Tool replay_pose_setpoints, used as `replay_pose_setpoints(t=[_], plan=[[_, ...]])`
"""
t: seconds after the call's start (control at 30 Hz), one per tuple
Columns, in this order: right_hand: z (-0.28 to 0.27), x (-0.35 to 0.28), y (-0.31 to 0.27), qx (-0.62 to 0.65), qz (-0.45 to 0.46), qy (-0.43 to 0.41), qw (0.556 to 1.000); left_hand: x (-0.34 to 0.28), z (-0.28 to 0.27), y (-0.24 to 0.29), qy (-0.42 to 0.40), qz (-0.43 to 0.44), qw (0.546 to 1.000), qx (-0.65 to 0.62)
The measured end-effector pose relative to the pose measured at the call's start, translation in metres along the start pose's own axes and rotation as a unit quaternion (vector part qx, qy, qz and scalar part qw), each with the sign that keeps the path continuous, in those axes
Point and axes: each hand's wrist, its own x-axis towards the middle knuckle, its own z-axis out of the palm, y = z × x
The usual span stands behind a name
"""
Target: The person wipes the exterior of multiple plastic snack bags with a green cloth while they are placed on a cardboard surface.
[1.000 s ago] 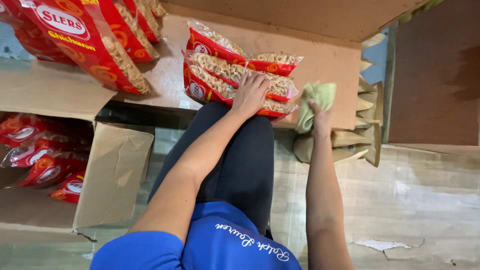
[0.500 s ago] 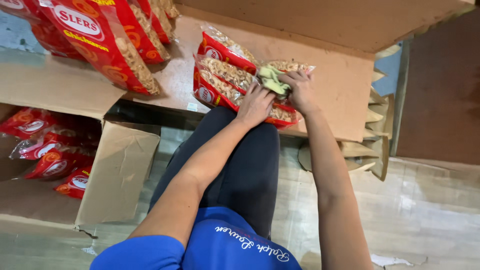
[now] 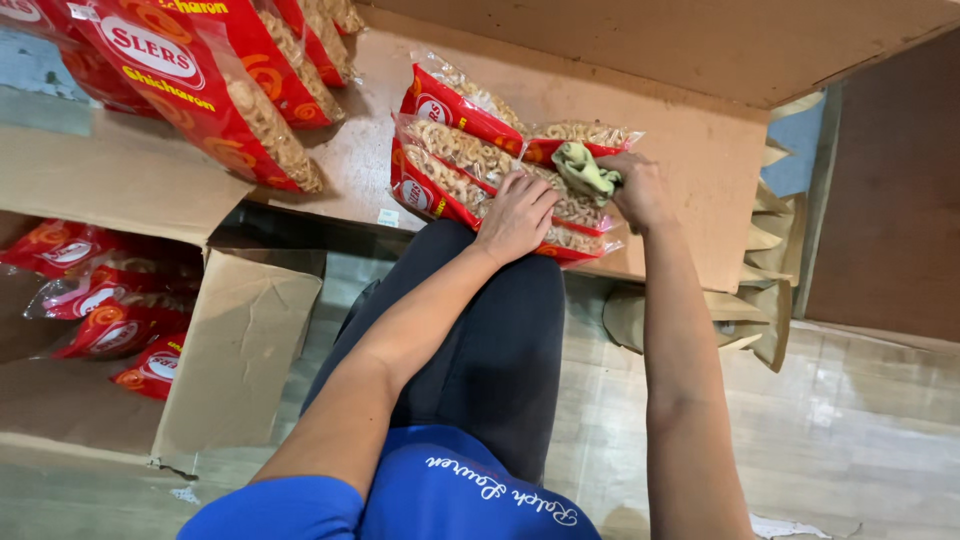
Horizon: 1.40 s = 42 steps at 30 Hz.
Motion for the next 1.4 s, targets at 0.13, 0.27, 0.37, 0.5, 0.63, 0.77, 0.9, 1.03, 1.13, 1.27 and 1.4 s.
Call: replay_pose_setpoints(t=[0.13, 0.27, 0.37, 0.5, 0.63, 0.77, 0.9, 1.03, 1.13, 1.27, 1.4], plan=[[0.001, 0.004, -0.001, -0.001, 0.045, -0.023, 0.999, -0.001, 0.0, -0.003, 0.002, 0.002, 1.0, -0.016], [0.009, 0.01, 0.005, 0.02, 0.106, -0.052, 0.993, 0.001, -0.003, -0.002, 0.02, 0.008, 0.999, -0.025], [0.02, 0.015, 0.011, 0.081, 0.137, -0.066, 0.985, 0.001, 0.001, -0.005, 0.034, 0.012, 0.999, -0.033], [0.043, 0.018, 0.013, 0.194, 0.152, -0.09, 0.965, -0.001, 0.006, -0.004, 0.041, 0.001, 0.999, -0.034], [0.055, 0.014, 0.02, 0.262, 0.154, -0.101, 0.947, -0.002, 0.008, -0.005, 0.04, -0.001, 0.999, -0.034], [0.057, 0.011, 0.028, 0.229, 0.203, -0.137, 0.942, -0.002, 0.008, -0.006, 0.045, 0.002, 0.999, -0.028], [0.063, 0.018, 0.041, 0.153, 0.186, -0.174, 0.955, 0.002, 0.0, -0.001, 0.048, 0.0, 0.999, -0.018], [0.06, 0.015, 0.042, 0.08, 0.152, -0.179, 0.969, 0.002, -0.003, -0.001, 0.043, 0.001, 0.999, -0.015], [0.058, 0.005, 0.041, 0.064, 0.186, -0.189, 0.962, 0.002, -0.005, 0.001, 0.041, 0.0, 0.999, -0.015], [0.056, -0.015, 0.049, 0.106, 0.252, -0.147, 0.951, 0.001, -0.002, 0.0, 0.033, -0.005, 0.999, -0.015], [0.05, -0.031, 0.076, 0.176, 0.357, -0.054, 0.916, 0.026, -0.003, 0.001, 0.024, -0.067, 0.997, 0.013]])
